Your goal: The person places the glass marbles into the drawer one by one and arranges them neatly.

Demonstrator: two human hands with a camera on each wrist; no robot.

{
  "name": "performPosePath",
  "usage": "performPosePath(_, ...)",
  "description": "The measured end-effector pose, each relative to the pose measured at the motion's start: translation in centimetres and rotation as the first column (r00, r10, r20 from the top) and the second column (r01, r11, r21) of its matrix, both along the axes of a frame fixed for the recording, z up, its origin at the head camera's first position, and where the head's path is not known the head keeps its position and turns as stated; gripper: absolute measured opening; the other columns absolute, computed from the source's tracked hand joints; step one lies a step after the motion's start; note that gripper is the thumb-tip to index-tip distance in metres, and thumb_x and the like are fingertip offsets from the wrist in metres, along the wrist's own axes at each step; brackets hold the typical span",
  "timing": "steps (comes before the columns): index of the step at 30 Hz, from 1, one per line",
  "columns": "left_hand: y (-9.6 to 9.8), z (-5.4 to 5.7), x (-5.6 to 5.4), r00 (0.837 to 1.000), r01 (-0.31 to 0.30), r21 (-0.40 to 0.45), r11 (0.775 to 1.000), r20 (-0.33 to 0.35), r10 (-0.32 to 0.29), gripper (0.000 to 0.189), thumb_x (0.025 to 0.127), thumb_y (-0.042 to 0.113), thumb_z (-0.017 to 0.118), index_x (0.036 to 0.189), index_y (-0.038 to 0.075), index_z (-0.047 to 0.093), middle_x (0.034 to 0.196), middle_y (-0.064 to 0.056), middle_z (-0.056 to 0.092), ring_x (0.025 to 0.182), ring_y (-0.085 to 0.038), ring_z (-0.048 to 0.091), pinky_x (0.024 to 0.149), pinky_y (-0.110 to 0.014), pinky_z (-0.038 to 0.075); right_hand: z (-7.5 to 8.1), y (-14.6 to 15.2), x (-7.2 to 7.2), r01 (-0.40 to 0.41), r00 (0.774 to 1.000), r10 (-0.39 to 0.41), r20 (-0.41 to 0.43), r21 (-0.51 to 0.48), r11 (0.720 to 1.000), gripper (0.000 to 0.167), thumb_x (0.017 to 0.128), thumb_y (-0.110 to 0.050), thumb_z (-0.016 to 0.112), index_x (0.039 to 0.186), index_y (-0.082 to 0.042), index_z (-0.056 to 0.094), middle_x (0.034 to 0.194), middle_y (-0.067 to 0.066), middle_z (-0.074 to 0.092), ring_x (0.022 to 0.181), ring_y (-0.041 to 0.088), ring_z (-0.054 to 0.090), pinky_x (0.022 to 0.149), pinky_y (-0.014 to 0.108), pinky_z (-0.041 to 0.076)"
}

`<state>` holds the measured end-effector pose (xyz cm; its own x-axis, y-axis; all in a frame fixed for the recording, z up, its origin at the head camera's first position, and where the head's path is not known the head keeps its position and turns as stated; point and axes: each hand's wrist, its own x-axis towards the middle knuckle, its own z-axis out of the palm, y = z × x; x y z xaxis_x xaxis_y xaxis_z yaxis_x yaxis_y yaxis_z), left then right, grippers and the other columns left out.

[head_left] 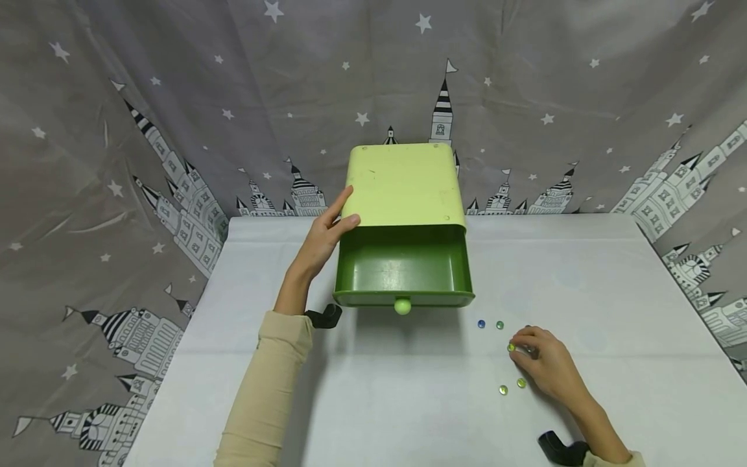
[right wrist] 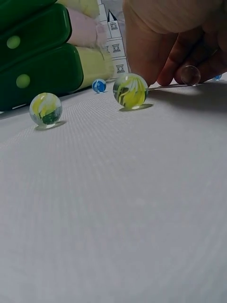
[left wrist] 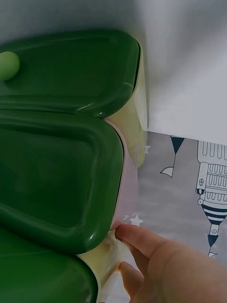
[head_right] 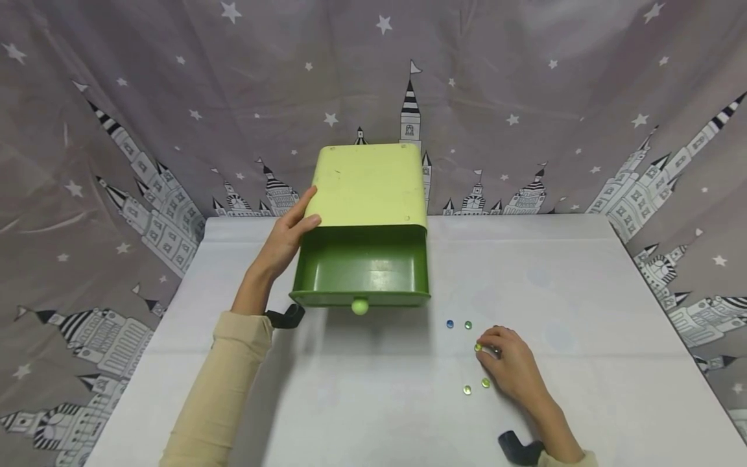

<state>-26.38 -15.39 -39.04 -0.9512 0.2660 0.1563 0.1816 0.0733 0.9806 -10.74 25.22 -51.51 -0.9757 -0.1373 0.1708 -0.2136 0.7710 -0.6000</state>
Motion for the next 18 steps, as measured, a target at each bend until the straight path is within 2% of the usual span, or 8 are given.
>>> performPosePath(6, -0.01, -0.01, -0.03, 1.000, -0.001, 0.000, 1.000, -0.002, 0.001, 0.062, 0.100, 0.027, 0.057, 0.156, 0.030, 0.030, 0.162, 0.006, 0.019, 0.144, -0.021, 0.028, 0.112, -0.042, 0.030, 0.12, -0.01, 0.04, 0.016, 1.000, -0.016, 0.000, -0.017, 1.000, 0.016, 0.077, 0.003, 0.080, 0.092, -0.001, 0.076, 0.102, 0.010, 0.068, 0.097, 0.033, 0.063, 0.077, 0.048, 0.051)
performPosePath(18, -0.07, -0.06, -0.04, 1.000, -0.005, 0.001, 1.000, -0.010, 0.005, 0.063, 0.099, 0.027, 0.058, 0.156, 0.028, 0.030, 0.161, 0.005, 0.021, 0.143, -0.021, 0.029, 0.112, -0.042, 0.030, 0.01, -0.11, 0.00, 0.035, 0.999, -0.036, -0.005, -0.042, 0.998, 0.015, 0.081, 0.000, 0.077, 0.095, -0.002, 0.074, 0.103, 0.012, 0.069, 0.108, 0.040, 0.060, 0.083, 0.053, 0.050)
